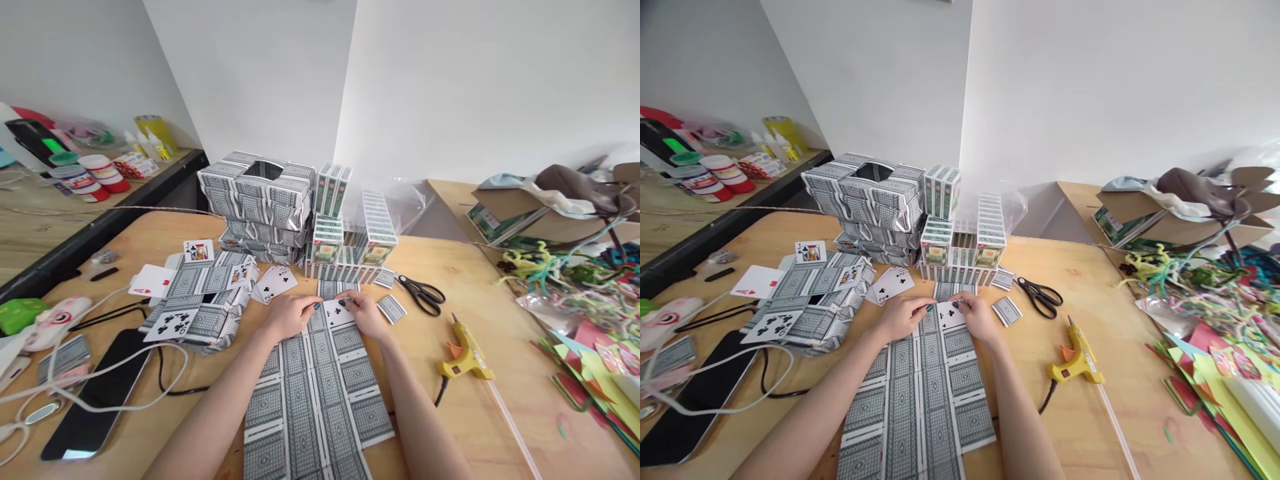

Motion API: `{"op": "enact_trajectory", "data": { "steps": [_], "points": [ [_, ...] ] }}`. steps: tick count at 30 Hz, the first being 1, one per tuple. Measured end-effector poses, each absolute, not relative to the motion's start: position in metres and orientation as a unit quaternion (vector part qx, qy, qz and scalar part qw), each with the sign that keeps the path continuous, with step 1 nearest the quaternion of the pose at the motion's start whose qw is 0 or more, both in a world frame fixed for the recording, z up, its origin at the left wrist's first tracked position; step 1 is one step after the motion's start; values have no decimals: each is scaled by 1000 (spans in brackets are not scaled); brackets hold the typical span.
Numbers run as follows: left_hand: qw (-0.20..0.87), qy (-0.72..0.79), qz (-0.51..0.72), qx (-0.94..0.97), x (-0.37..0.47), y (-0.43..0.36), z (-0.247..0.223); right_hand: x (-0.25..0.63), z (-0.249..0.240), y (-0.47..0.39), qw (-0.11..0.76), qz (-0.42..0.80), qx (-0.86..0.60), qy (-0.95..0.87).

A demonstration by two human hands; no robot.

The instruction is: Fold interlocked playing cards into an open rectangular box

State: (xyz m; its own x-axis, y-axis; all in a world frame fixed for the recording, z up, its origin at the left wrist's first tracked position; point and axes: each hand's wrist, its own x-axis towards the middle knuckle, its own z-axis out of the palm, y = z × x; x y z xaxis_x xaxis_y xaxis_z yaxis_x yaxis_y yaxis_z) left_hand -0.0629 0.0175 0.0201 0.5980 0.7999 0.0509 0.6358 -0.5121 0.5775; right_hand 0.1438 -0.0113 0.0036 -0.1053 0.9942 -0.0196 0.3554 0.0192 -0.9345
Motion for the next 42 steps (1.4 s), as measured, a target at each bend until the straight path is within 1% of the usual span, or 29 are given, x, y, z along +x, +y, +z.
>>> {"op": "enact_trajectory", "data": {
  "steps": [8, 12, 17, 20, 23, 28, 31, 36, 42],
  "points": [
    [244, 438, 145, 853, -61, 18, 25, 139, -5, -15, 382, 406, -581, -593],
    [241, 439, 136, 855, -62, 18, 25, 135, -4, -16, 389, 373, -593, -598],
    [235, 448, 139, 852, -63, 19, 23, 129, 0, -19, 363, 322, -628, -608],
    [240, 447, 149, 849, -63, 19, 20, 126, -1, -20, 356, 312, -637, -608],
    [251, 447, 166, 842, -64, 20, 17, 126, -3, -19, 371, 333, -633, -592],
    [297, 446, 208, 819, -67, 26, 11, 132, -3, -17, 431, 465, -567, -525],
    [315, 444, 214, 811, -68, 29, 9, 135, -3, -16, 440, 503, -547, -504],
    [312, 438, 216, 815, -68, 30, 7, 133, -6, -15, 439, 492, -570, -490],
    [301, 442, 216, 817, -68, 29, 6, 130, -7, -15, 404, 459, -599, -516]
  ]
}}
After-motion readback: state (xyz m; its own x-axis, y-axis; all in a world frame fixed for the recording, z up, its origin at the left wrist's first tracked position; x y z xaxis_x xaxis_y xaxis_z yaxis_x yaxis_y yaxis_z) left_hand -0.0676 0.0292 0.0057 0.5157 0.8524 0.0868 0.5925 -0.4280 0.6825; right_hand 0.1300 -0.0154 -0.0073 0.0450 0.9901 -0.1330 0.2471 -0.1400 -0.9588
